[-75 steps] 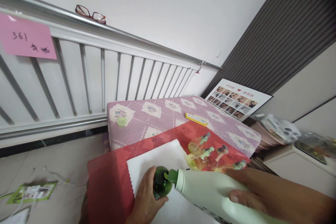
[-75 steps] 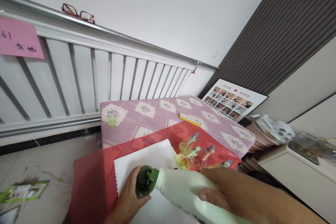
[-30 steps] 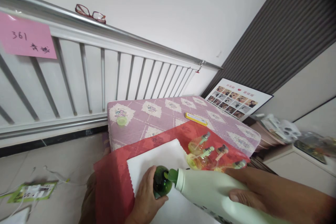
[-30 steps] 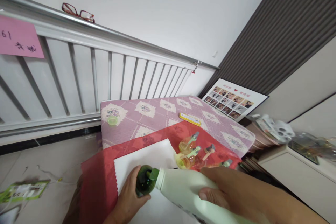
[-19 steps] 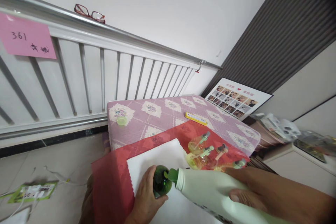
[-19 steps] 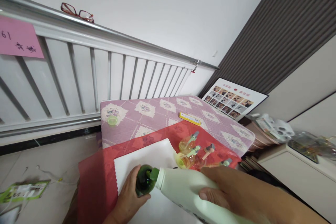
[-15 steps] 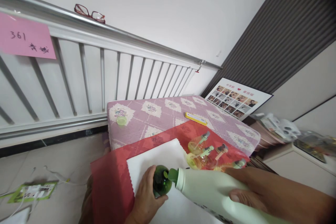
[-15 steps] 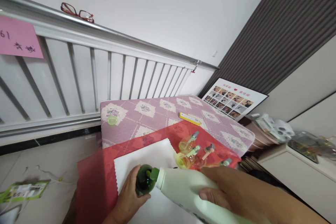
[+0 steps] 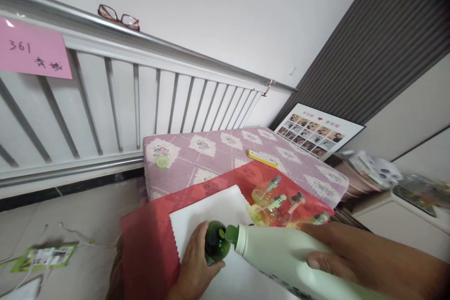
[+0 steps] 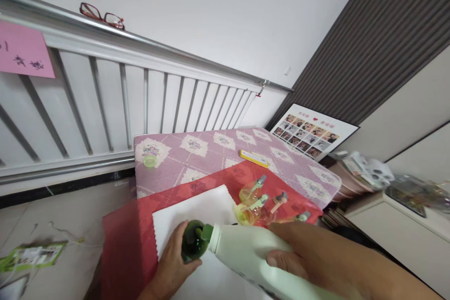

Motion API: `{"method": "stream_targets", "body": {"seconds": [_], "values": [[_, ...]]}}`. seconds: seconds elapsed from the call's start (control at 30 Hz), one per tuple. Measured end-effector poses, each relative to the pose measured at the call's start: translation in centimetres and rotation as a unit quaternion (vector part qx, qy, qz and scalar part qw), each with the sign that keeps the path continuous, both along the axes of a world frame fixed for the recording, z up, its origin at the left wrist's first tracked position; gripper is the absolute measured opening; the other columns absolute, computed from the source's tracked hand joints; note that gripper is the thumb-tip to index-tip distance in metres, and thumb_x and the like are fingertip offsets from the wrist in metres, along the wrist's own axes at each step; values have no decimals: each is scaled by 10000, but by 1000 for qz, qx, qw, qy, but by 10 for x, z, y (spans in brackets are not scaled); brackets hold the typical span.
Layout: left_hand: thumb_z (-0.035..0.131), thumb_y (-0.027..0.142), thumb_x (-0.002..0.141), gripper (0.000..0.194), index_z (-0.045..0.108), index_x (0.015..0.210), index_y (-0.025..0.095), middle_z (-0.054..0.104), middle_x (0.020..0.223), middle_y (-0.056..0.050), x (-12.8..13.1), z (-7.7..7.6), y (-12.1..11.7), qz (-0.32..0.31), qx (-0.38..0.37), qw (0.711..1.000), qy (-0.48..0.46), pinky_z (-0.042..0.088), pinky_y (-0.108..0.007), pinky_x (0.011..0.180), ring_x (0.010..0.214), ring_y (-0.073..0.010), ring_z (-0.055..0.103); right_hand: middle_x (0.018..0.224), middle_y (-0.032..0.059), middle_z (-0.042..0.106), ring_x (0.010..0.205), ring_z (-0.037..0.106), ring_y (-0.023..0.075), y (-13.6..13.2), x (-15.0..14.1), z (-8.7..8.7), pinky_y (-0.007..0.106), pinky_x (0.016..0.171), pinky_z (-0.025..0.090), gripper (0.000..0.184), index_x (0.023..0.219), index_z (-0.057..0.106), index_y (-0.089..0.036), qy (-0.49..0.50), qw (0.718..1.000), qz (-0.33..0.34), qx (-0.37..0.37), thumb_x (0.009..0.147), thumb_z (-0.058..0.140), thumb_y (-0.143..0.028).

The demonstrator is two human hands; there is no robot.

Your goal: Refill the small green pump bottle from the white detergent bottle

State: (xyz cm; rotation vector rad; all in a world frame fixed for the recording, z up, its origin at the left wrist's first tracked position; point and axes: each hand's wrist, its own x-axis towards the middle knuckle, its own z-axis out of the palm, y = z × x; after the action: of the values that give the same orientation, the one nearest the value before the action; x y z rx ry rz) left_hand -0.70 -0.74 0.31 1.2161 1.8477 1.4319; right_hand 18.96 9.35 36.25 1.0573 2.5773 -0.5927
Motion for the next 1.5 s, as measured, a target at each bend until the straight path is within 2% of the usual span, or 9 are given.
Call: {"method": "stream_targets", "body": {"seconds": [0.17, 0.43, 0.57, 0.87, 0.97, 1.07, 1.2, 1.5], "values": [[723, 159, 592, 930, 383, 1456, 201, 483, 1547, -175, 0, 1, 0, -2, 1, 1000, -1, 363, -584, 1212, 1439, -337, 457, 852, 12, 815, 729, 762, 351, 0, 0, 0, 443, 586, 629, 352, 899, 745, -382, 30, 1000, -1, -3, 836, 525, -650], [706, 172, 600, 932, 372, 1469, 144, 466, 1552, -206, -2, 9, 0, -17, -23, 1000, 2, 352, -584, 1221, 1446, -351, 443, 987, 9, 820, 881, 767, 374, 3, -3, 2, 451, 672, 646, 331, 927, 735, -377, -12, 1000, -14, -23, 847, 536, -629], [707, 174, 598, 923, 379, 1461, 154, 470, 1549, -201, -2, 12, 0, -16, -25, 1000, -1, 360, -582, 1216, 1442, -350, 449, 964, 5, 824, 862, 768, 384, 0, -4, 4, 470, 656, 645, 344, 897, 736, -390, -2, 1000, -17, -22, 801, 558, -669], [707, 179, 596, 926, 378, 1461, 160, 473, 1550, -190, -1, 6, -1, -12, -20, 1000, -3, 348, -573, 1225, 1445, -343, 444, 979, 29, 822, 811, 763, 364, -7, -6, 3, 455, 626, 617, 478, 837, 725, -348, 28, 999, -41, 7, 816, 451, -740], [707, 182, 597, 927, 377, 1463, 158, 468, 1554, -188, -1, 6, -1, -15, -20, 1000, -5, 348, -571, 1225, 1452, -343, 436, 968, 26, 818, 821, 762, 363, -6, -6, 3, 461, 648, 626, 468, 859, 715, -360, 7, 999, -32, -1, 822, 446, -741], [708, 187, 597, 933, 370, 1467, 159, 461, 1558, -195, -1, 8, -1, -17, -29, 999, -5, 340, -574, 1228, 1457, -341, 428, 997, 27, 814, 857, 761, 364, -3, -4, 3, 461, 671, 635, 432, 895, 715, -368, -17, 999, -22, -17, 836, 464, -714], [711, 182, 592, 941, 367, 1468, 166, 460, 1560, -194, -1, 10, -1, -19, -35, 999, -7, 338, -575, 1229, 1458, -337, 428, 1033, 33, 811, 906, 754, 388, 0, -1, 3, 482, 687, 633, 403, 902, 726, -373, -28, 999, -21, 5, 828, 496, -695], [711, 180, 597, 937, 366, 1467, 173, 463, 1559, -183, -1, 9, 0, -18, -30, 999, -11, 337, -568, 1232, 1458, -329, 429, 1139, 36, 788, 1063, 715, 428, 1, -1, 4, 523, 739, 632, 456, 948, 720, -389, -51, 998, -26, -7, 835, 443, -733]]}}
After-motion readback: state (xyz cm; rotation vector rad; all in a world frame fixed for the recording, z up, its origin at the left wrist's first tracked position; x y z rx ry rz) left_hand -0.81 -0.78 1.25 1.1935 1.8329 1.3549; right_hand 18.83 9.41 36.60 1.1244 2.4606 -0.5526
